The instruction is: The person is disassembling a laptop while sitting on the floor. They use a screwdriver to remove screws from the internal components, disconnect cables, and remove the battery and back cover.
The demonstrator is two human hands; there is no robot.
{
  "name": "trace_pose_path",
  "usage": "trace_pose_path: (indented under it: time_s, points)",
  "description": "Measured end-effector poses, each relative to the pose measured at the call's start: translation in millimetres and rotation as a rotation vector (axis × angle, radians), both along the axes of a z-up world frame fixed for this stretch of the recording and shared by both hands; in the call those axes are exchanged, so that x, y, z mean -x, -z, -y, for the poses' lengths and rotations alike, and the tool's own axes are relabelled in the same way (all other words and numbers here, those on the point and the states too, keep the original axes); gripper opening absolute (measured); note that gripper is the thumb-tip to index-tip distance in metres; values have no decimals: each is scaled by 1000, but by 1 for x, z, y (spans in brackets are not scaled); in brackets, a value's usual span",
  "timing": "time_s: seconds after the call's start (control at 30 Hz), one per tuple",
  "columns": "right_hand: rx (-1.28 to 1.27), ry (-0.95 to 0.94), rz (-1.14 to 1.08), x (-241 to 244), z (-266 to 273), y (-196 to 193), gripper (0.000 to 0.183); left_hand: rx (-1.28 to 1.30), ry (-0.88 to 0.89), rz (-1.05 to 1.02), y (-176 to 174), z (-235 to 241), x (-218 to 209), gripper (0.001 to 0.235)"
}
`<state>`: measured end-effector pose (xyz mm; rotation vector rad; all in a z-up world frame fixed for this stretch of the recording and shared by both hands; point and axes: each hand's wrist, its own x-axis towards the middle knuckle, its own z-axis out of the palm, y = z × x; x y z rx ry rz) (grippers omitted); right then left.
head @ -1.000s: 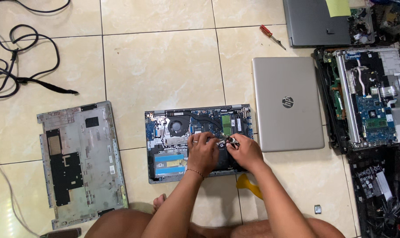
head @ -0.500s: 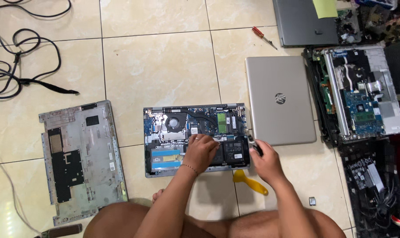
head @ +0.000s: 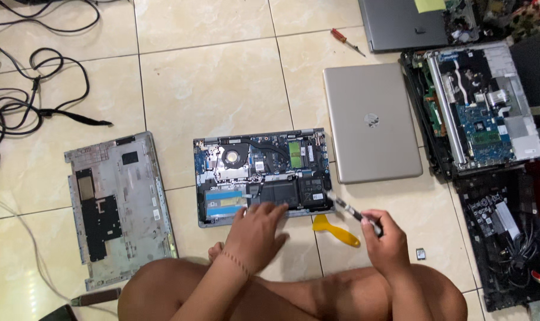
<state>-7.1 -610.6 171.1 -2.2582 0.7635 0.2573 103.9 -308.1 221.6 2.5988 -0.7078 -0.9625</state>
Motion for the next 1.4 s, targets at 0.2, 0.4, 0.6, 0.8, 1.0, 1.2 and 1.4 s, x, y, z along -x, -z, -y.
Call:
trace_pose_path:
  time_s: [0.2, 0.4, 0.6, 0.8, 1.0, 1.2, 1.4]
  points:
    - [-473, 218, 540, -13, -3, 47, 25, 1, -36, -117, 46, -5, 6, 60]
    - [-236, 3, 322, -29, -17, 86, 23, 117, -109, 103, 131, 45, -45, 53]
    - [-198, -45, 117, -32, -9, 104, 32, 143, -171, 303, 177, 71, -74, 39]
    - [-249, -60, 120, -40, -8, 98, 36, 302, -260, 337, 208, 66, -74, 12]
    - [-281, -71, 143, -43, -10, 88, 38, 395, -253, 273, 196, 57, -79, 13]
    - [-271, -59, 135, -42, -11, 89, 34, 504, -402, 87, 184, 45, -87, 19]
    - [-239, -72, 120, -40, -7, 98, 37, 501, -494, 51, 161, 36, -94, 22]
